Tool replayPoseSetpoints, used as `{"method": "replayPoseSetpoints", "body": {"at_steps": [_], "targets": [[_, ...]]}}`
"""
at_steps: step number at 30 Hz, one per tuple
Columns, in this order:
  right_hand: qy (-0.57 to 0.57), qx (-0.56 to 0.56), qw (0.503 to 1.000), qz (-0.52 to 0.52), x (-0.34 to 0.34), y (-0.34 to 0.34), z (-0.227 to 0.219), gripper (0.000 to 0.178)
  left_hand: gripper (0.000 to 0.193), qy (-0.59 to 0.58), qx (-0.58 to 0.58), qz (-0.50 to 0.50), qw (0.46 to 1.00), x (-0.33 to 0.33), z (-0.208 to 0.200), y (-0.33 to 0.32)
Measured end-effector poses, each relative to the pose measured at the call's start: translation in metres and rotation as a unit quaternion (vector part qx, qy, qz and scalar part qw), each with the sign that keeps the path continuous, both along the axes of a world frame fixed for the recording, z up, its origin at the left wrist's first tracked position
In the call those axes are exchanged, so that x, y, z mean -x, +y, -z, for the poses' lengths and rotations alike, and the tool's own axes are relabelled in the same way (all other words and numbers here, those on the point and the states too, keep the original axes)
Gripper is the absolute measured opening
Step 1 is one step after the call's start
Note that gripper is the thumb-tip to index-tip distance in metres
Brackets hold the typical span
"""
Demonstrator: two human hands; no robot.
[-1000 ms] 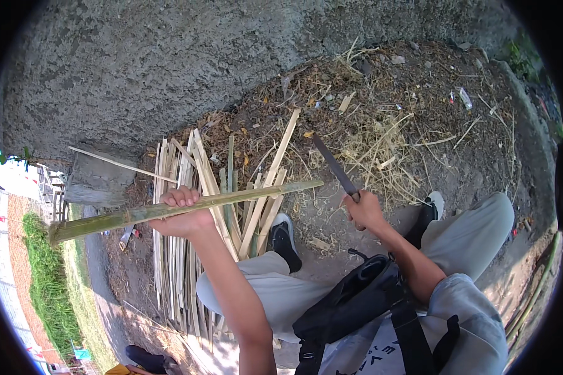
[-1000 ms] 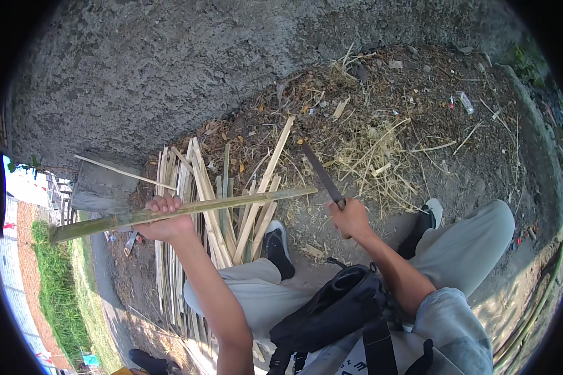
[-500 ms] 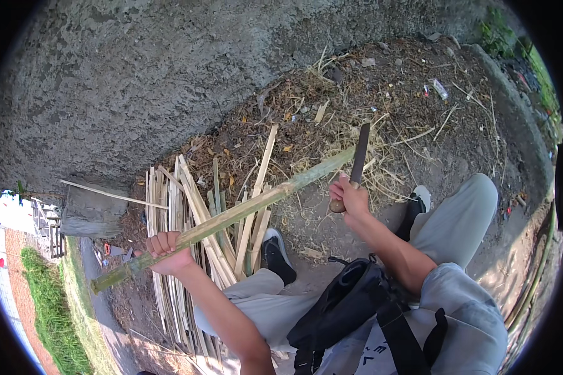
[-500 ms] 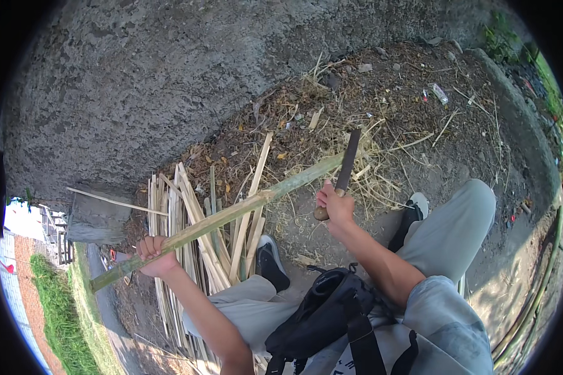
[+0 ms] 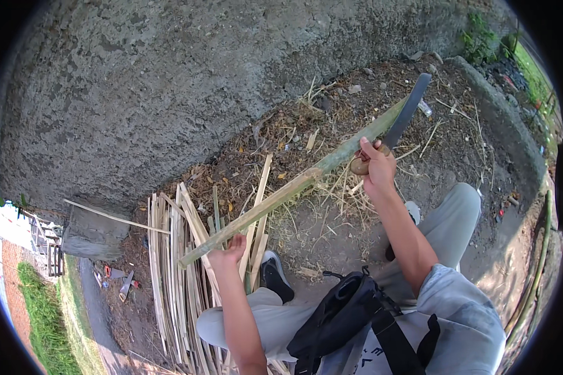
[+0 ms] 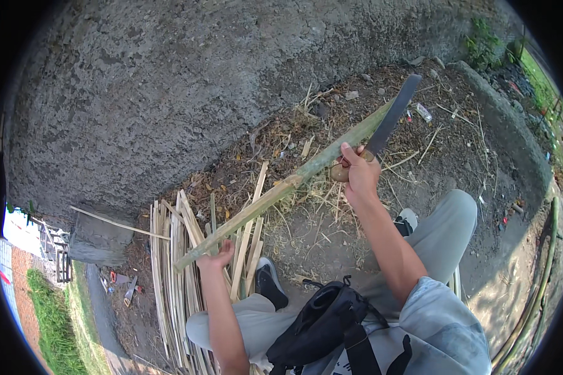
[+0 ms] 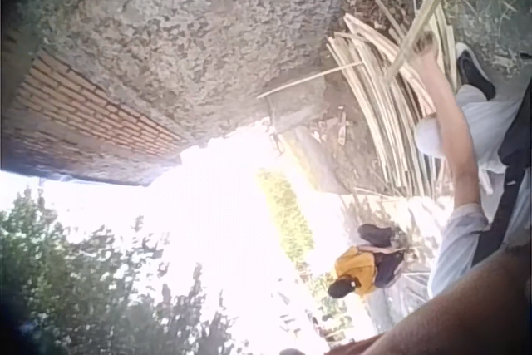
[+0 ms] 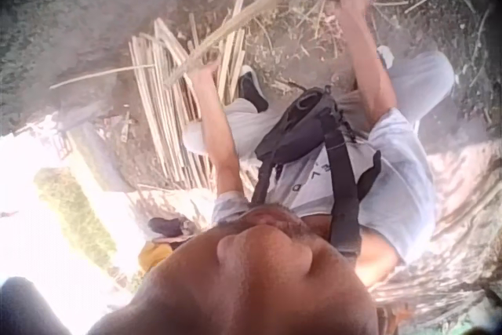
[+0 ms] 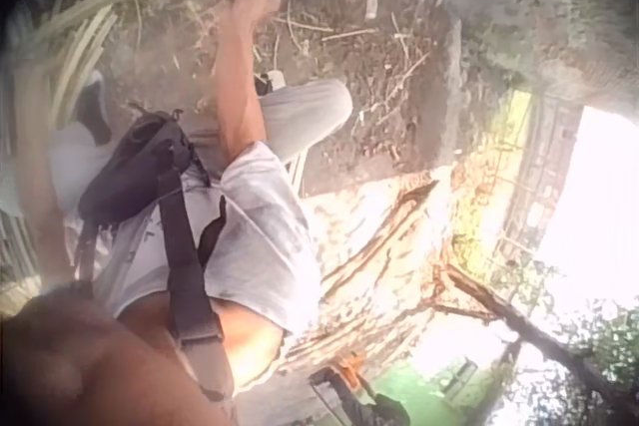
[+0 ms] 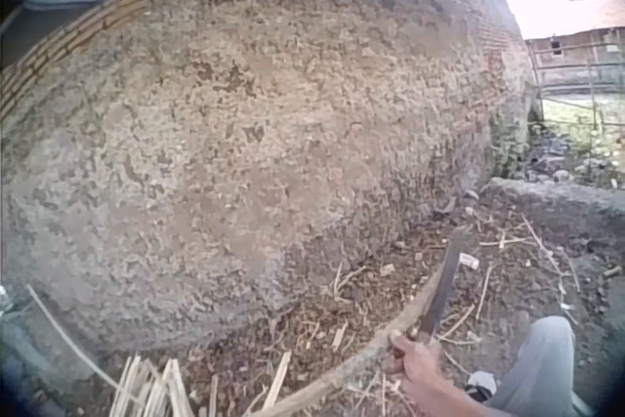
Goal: The person peels and trims bamboo strips by hand and with a knife, then carves a bamboo stalk along its length using the knife.
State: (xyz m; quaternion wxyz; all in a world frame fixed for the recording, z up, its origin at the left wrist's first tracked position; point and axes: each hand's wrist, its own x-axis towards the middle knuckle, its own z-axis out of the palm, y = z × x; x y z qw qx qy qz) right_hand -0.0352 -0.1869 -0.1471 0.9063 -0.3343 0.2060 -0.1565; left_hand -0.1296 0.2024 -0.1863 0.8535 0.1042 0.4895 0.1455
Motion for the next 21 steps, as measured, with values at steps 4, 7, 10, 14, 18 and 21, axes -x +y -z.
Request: {"method": "replayPoseSetpoints", "body": {"at_steps": [4, 7, 10, 14, 18, 21], "targets": [[-0.131, 0.062, 0.989, -0.003, -0.007, -0.016, -0.050, 0.029, 0.069, 0.091, -0.073, 0.109, 0.987, 0.011, -0.003, -0.045], [-0.207, 0.112, 0.971, -0.031, -0.008, -0.016, -0.086, 0.031, 0.058, -0.019, -0.264, 0.161, 0.951, 0.009, -0.039, -0.058], [-0.214, 0.114, 0.967, -0.082, -0.013, -0.011, -0.113, 0.031, 0.045, -0.224, -0.394, 0.170, 0.875, 0.010, -0.098, -0.067], [-0.215, 0.087, 0.953, -0.193, -0.016, 0.003, -0.134, 0.034, 0.038, -0.316, -0.500, 0.186, 0.784, 0.005, -0.186, -0.100], [-0.230, 0.070, 0.909, -0.340, -0.010, 0.036, -0.146, 0.035, 0.050, -0.397, -0.612, 0.252, 0.636, -0.015, -0.247, -0.126], [-0.243, 0.128, 0.877, -0.394, -0.007, 0.068, -0.142, 0.035, 0.057, -0.413, -0.625, 0.274, 0.603, -0.039, -0.277, -0.139]]}}
